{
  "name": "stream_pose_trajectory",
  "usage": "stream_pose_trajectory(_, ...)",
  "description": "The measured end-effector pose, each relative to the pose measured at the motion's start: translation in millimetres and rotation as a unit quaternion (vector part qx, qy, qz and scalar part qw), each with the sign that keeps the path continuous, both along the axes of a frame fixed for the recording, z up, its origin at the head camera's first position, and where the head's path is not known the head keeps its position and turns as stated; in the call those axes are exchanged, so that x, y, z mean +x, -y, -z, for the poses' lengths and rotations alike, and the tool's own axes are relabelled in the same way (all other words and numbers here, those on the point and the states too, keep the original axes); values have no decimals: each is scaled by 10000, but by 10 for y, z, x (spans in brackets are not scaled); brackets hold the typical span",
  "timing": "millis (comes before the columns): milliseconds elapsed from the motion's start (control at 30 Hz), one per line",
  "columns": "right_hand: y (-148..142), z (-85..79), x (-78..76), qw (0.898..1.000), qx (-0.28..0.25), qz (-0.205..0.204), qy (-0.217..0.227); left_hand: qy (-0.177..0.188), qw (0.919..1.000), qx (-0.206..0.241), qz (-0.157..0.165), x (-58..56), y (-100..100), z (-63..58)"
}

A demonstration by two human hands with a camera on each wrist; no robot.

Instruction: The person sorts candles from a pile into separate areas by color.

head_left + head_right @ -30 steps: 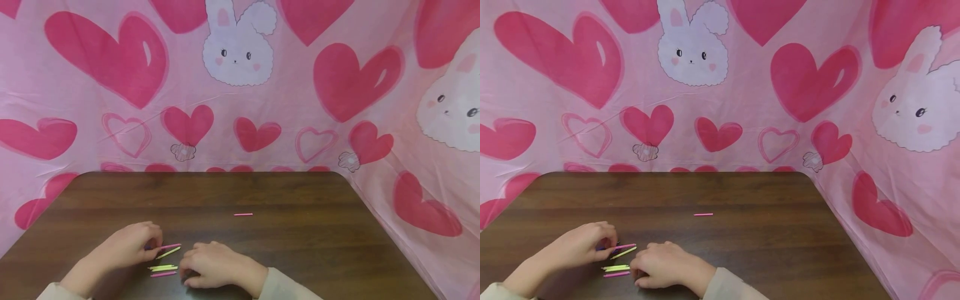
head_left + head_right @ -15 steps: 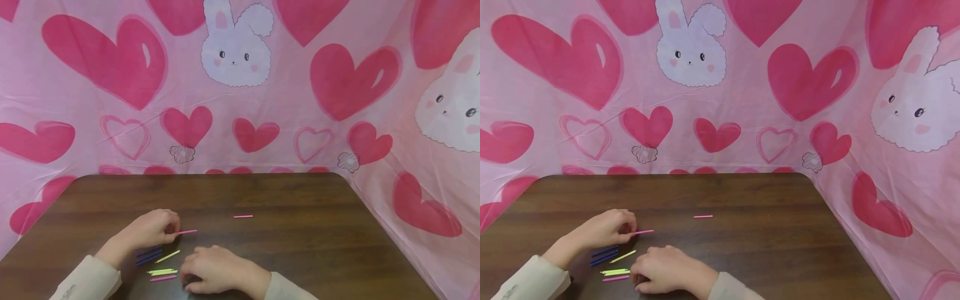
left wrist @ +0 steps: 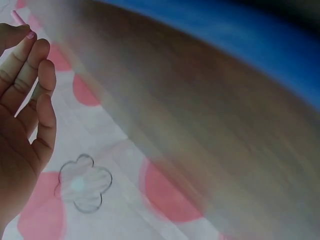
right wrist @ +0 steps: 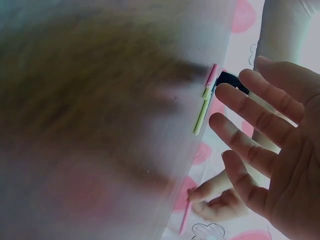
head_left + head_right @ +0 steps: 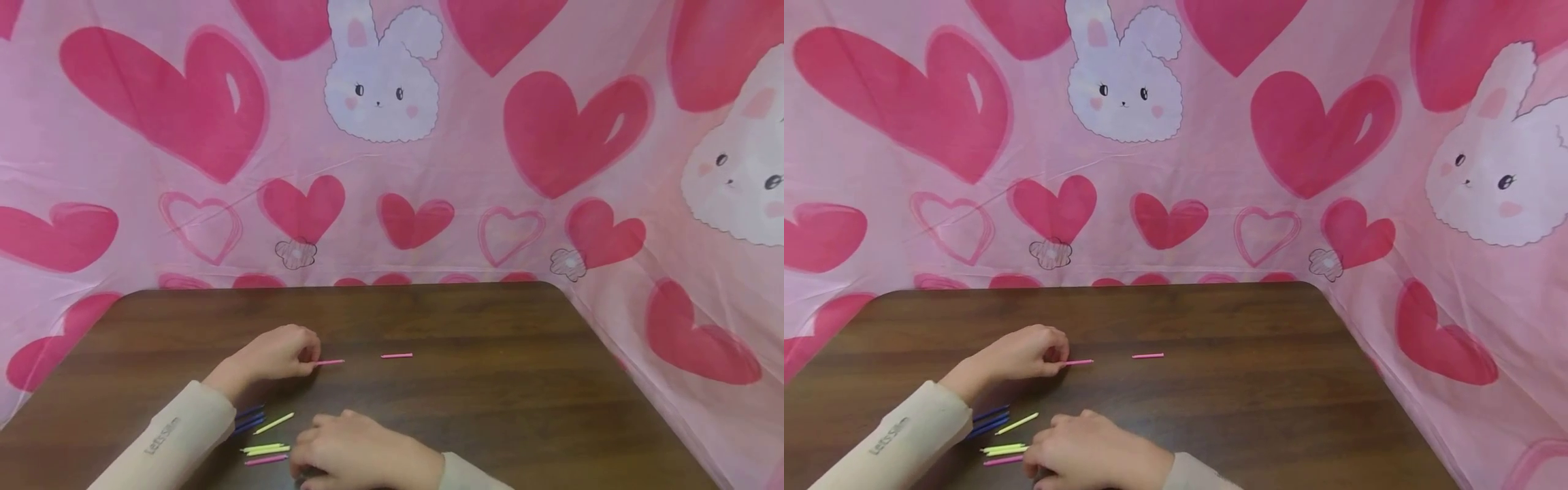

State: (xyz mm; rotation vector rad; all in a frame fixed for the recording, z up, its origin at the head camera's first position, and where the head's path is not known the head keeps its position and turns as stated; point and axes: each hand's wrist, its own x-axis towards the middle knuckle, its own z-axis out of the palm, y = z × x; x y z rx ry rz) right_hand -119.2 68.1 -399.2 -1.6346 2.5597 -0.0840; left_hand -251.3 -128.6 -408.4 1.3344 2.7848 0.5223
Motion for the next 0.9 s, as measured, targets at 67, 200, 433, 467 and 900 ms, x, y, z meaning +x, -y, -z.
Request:
stream_pose_trajectory(67,-15,4,5,10000,5,-44,17,78,9999,-69,-18,-43,-79,13)
stream_pose_trajectory(200,-41,10,25,9999,-31,-99,86,141,9997,-206,39,-111,-202,-7)
stream_pose_trajectory(433,-37,-4,26,9992,-41,-104,372,69,9995,-274,151,-198,-328,-118)
stream_pose_trajectory(467,-36,-8,26,9991,-41,-106,412,96,9995,-277,140,-208,-349,-126)
stream_pose_trajectory(900,-52,-16,7,9993,52,-108,368,246,9985,-396,293,-384,-644,-62)
